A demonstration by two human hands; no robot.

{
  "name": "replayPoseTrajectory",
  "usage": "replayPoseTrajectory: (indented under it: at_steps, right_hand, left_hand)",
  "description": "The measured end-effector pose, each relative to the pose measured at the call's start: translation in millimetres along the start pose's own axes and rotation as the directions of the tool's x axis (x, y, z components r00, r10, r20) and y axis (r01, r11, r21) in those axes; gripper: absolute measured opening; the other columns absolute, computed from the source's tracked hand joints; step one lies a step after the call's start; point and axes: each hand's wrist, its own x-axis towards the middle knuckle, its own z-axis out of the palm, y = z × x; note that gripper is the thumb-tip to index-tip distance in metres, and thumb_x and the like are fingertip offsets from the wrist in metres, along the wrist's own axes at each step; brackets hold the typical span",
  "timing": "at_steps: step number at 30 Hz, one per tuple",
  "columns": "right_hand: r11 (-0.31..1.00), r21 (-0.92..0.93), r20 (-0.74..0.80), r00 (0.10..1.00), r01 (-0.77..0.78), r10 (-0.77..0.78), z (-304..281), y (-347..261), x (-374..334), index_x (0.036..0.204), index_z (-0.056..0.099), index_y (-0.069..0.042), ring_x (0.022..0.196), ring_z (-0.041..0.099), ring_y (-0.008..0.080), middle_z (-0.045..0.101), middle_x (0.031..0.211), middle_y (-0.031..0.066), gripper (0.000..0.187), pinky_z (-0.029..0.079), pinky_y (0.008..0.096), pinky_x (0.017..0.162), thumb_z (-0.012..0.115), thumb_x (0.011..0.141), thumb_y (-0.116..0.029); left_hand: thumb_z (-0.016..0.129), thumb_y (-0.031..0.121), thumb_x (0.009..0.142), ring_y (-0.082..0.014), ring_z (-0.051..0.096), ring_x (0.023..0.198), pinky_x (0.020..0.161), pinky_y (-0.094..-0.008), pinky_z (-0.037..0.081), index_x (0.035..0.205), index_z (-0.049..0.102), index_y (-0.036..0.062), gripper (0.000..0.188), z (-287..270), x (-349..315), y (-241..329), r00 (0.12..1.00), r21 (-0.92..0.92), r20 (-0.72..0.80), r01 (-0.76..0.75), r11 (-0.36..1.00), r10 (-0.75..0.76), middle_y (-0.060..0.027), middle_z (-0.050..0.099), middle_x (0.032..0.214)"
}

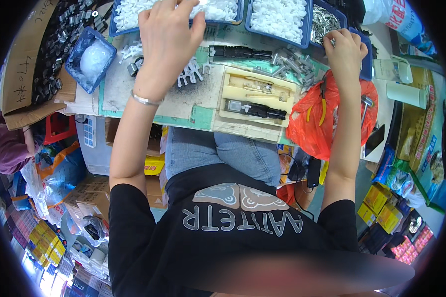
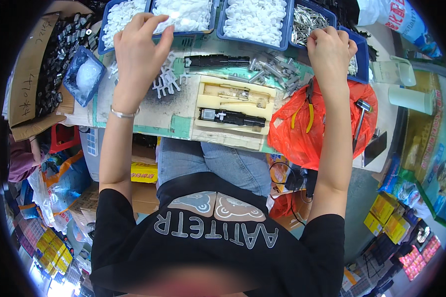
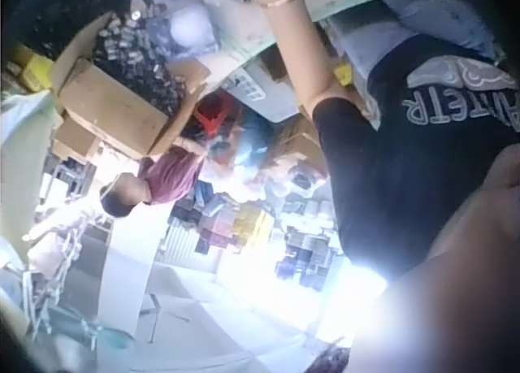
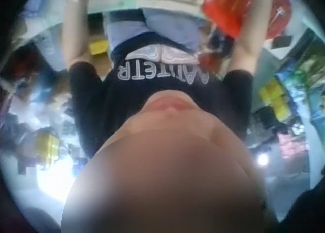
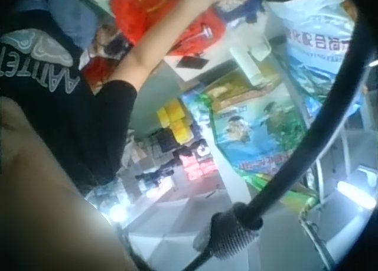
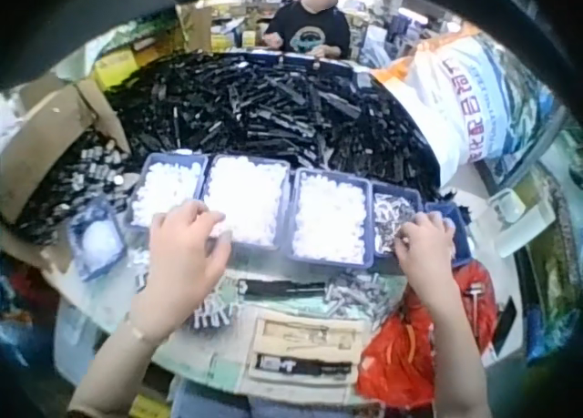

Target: The person assembles small electronic and plastic components into a device housing at a workbench, securing them with screws using a screwdriver and pliers.

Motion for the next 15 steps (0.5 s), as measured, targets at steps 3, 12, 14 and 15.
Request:
replayPoseTrajectory:
  at_steps: [3,12,14,15]
  right_hand:
    - [0.997,0.074,0.028,1.000,0.005,-0.007,-4,-2,5,0.080,0.068,-0.010,0.084,0.057,0.0239,0.064,0.083,0.0042,0.015,0.036,0.0417,0.083,0.061,0.079,-0.023]
    - [0.966,0.231,-0.036,0.991,-0.116,0.128,6,9,0,0.075,0.060,-0.007,0.069,0.061,0.0307,0.063,0.070,0.0107,0.015,0.042,0.0439,0.068,0.057,0.079,-0.021]
    - [0.957,0.278,-0.036,0.995,-0.078,0.092,3,7,2,0.073,0.059,-0.007,0.068,0.061,0.0301,0.063,0.069,0.0101,0.015,0.042,0.0429,0.068,0.059,0.078,-0.021]
    - [0.958,0.276,-0.043,0.995,-0.077,0.092,2,5,3,0.073,0.059,-0.007,0.068,0.061,0.0301,0.063,0.069,0.0101,0.015,0.042,0.0429,0.068,0.059,0.078,-0.021]
  left_hand:
    - [0.066,0.023,0.080,-0.0182,0.059,0.077,0.074,-0.0361,0.038,0.089,0.069,0.0131,0.014,11,16,-7,0.998,0.207,-0.025,-0.052,0.977,0.058,-0.0005,0.062,0.086]
    - [0.063,0.013,0.074,-0.0256,0.054,0.079,0.071,-0.0405,0.039,0.064,0.063,0.0078,0.011,15,26,13,0.999,0.178,-0.003,-0.042,0.983,0.043,-0.0079,0.056,0.074]
    - [0.064,0.017,0.077,-0.0215,0.056,0.079,0.073,-0.0380,0.038,0.074,0.065,0.0109,0.007,21,24,-1,0.991,0.269,0.013,-0.132,0.954,0.133,-0.0029,0.058,0.079]
    - [0.066,0.022,0.080,-0.0174,0.057,0.078,0.074,-0.0355,0.038,0.084,0.067,0.0141,0.009,23,23,-5,0.976,0.362,0.035,-0.214,0.907,0.216,0.0020,0.060,0.083]
